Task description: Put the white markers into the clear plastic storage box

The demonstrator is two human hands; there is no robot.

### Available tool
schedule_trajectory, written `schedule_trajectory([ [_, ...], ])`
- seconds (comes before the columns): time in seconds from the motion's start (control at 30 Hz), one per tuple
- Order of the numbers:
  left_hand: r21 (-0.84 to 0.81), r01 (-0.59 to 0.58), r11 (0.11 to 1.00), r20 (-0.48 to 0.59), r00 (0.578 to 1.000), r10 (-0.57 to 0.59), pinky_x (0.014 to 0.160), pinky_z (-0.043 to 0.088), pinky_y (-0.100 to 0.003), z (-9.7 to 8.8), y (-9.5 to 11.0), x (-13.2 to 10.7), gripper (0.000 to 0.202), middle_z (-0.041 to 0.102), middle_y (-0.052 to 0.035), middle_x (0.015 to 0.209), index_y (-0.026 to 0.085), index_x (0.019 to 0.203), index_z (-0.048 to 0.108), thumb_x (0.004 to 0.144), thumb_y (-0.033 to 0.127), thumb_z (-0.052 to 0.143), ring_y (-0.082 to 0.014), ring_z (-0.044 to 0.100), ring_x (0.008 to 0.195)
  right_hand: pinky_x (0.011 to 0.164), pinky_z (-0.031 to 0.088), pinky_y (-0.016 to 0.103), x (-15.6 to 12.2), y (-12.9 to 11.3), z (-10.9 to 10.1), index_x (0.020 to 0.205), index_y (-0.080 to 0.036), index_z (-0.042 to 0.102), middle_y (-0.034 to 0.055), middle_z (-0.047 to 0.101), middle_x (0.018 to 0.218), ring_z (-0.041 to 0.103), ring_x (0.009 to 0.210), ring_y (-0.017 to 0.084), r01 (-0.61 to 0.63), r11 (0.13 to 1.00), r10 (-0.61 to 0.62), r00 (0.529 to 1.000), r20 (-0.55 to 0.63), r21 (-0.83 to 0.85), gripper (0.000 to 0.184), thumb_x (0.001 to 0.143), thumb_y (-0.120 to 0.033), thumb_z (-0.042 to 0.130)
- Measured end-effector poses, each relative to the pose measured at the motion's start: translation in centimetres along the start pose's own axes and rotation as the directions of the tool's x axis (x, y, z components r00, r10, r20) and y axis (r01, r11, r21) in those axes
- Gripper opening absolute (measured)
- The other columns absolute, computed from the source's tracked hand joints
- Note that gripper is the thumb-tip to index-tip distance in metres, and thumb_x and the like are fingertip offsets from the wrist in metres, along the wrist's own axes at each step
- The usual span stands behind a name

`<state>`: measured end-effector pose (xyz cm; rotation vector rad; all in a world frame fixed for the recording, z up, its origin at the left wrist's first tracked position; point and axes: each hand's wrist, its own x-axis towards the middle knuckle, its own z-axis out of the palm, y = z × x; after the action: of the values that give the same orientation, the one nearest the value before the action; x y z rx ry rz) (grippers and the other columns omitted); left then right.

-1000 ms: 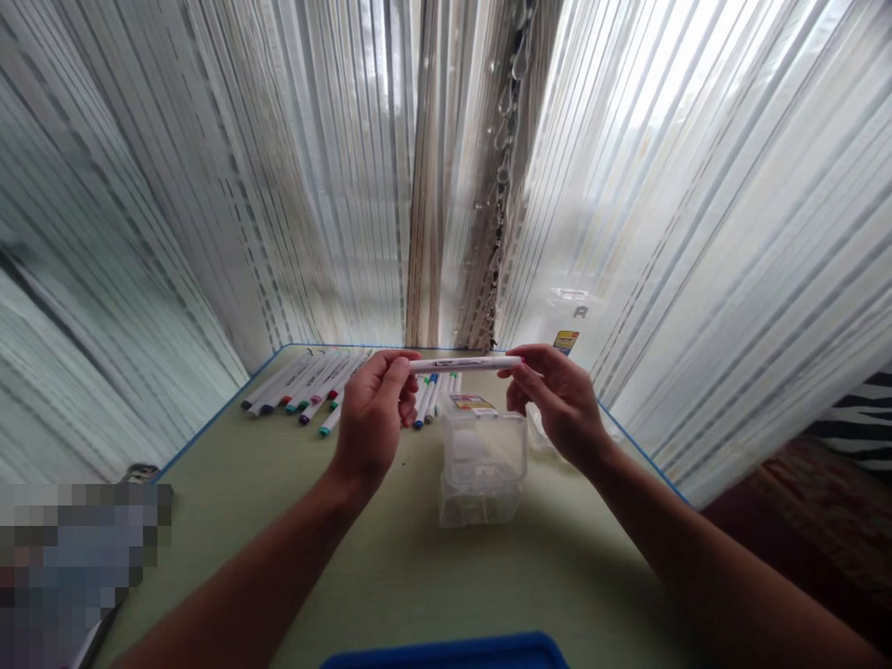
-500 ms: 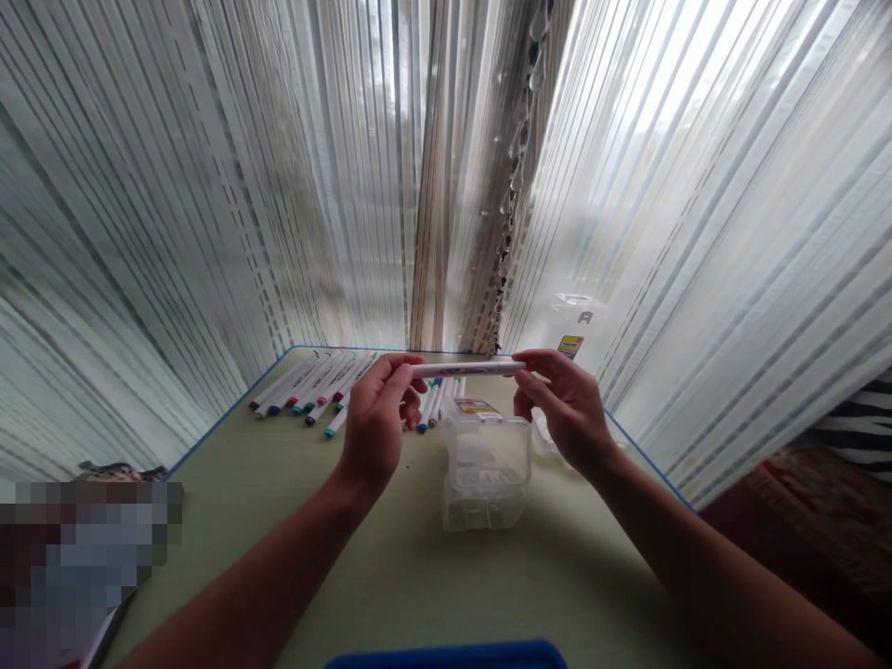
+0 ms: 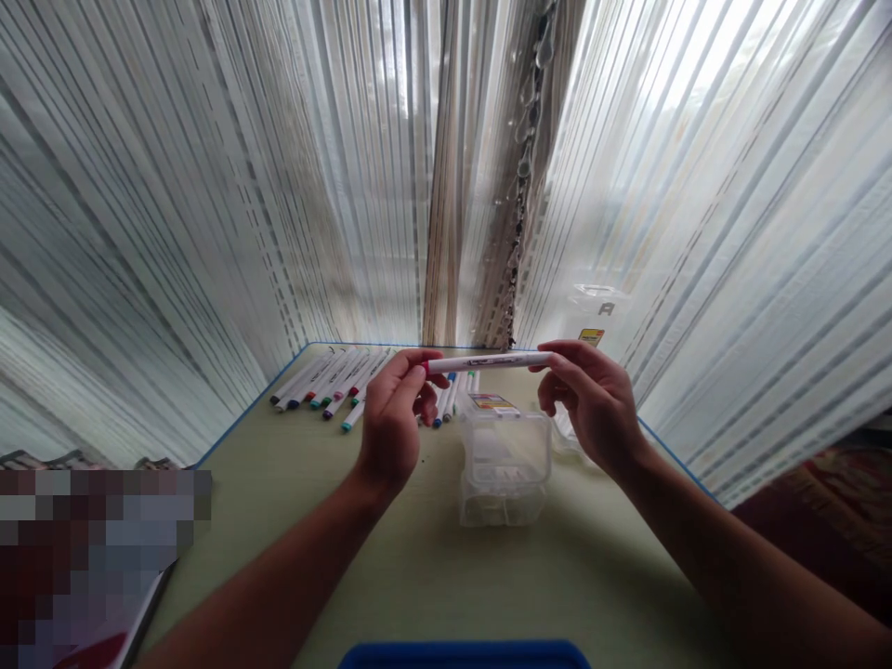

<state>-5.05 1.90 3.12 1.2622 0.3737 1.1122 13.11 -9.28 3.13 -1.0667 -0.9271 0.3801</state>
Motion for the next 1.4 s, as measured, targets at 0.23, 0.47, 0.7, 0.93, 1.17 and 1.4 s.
schedule_trajectory([
  [0.23, 0.09, -0.044, 0.995, 0.016, 0.999, 0.043, 0.043, 0.036, -0.021, 0.03, -0.1, -0.11, 0.019, 0.062, -0.0002, 0.073, 0.016, 0.098, 0.066, 0.084, 0.026, 0.059, -0.0071, 0.043, 0.047, 0.039, 0.043, 0.023, 0.02, 0.02, -0.12, 0.093, -0.019, 0.071, 0.0007, 0.069, 0.078, 0.056, 0.046, 0.009, 0.017, 1.0, -0.017, 1.0, -0.004, 0.004, 0.014, 0.086, -0.031, 0.072],
  [0.47, 0.159, -0.074, 0.985, 0.033, 0.997, 0.069, 0.042, 0.035, -0.02, -0.21, -0.68, 0.01, 0.019, 0.061, 0.0013, 0.077, 0.017, 0.1, 0.064, 0.088, 0.033, 0.065, -0.0048, 0.041, 0.045, 0.039, 0.042, 0.022, 0.03, 0.37, -0.31, 0.094, -0.02, 0.071, 0.0003, 0.068, 0.08, 0.056, 0.046, 0.008, 0.043, 0.999, -0.043, 0.999, 0.005, -0.022, 0.014, 0.085, -0.03, 0.075],
  [0.7, 0.264, -0.103, 0.959, 0.018, 0.995, 0.102, 0.046, 0.04, -0.019, -0.28, -0.64, -0.05, 0.027, 0.06, 0.0023, 0.075, 0.018, 0.092, 0.063, 0.078, 0.037, 0.077, -0.0088, 0.054, 0.056, 0.038, 0.042, 0.023, -0.05, 0.51, -0.27, 0.091, -0.02, 0.071, -0.0021, 0.062, 0.076, 0.055, 0.045, 0.008, 0.077, 0.994, -0.075, 0.997, 0.026, -0.084, 0.019, 0.081, -0.034, 0.08],
  [0.93, 0.306, -0.123, 0.944, 0.034, 0.992, 0.118, 0.05, 0.043, -0.018, -0.21, -0.72, 0.09, 0.029, 0.059, 0.0023, 0.075, 0.017, 0.089, 0.061, 0.078, 0.037, 0.079, -0.0077, 0.053, 0.058, 0.039, 0.045, 0.022, -0.28, 0.21, -0.1, 0.087, -0.02, 0.071, -0.0033, 0.061, 0.067, 0.056, 0.045, 0.009, 0.072, 0.99, -0.068, 0.997, 0.039, -0.12, 0.021, 0.076, -0.033, 0.084],
  [1.17, 0.254, -0.076, 0.964, 0.022, 0.997, 0.073, 0.046, 0.039, -0.019, -0.11, -0.45, -0.13, 0.028, 0.06, 0.0013, 0.077, 0.017, 0.093, 0.063, 0.082, 0.04, 0.075, -0.0076, 0.052, 0.056, 0.038, 0.044, 0.021, -0.25, 0.15, -0.01, 0.085, -0.019, 0.072, -0.0029, 0.063, 0.065, 0.055, 0.044, 0.009, 0.056, 0.989, -0.053, 0.998, 0.026, -0.135, 0.022, 0.076, -0.035, 0.085],
  [1.4, 0.173, -0.056, 0.983, 0.013, 0.998, 0.055, 0.04, 0.032, -0.019, -0.22, -0.69, 0.19, 0.02, 0.06, 0.0013, 0.077, 0.017, 0.095, 0.064, 0.088, 0.036, 0.067, -0.0045, 0.041, 0.046, 0.039, 0.042, 0.021, -0.17, 0.37, -0.08, 0.091, -0.019, 0.074, 0.0005, 0.07, 0.075, 0.056, 0.045, 0.008, 0.055, 0.995, -0.051, 0.998, 0.042, -0.081, 0.017, 0.083, -0.033, 0.079],
])
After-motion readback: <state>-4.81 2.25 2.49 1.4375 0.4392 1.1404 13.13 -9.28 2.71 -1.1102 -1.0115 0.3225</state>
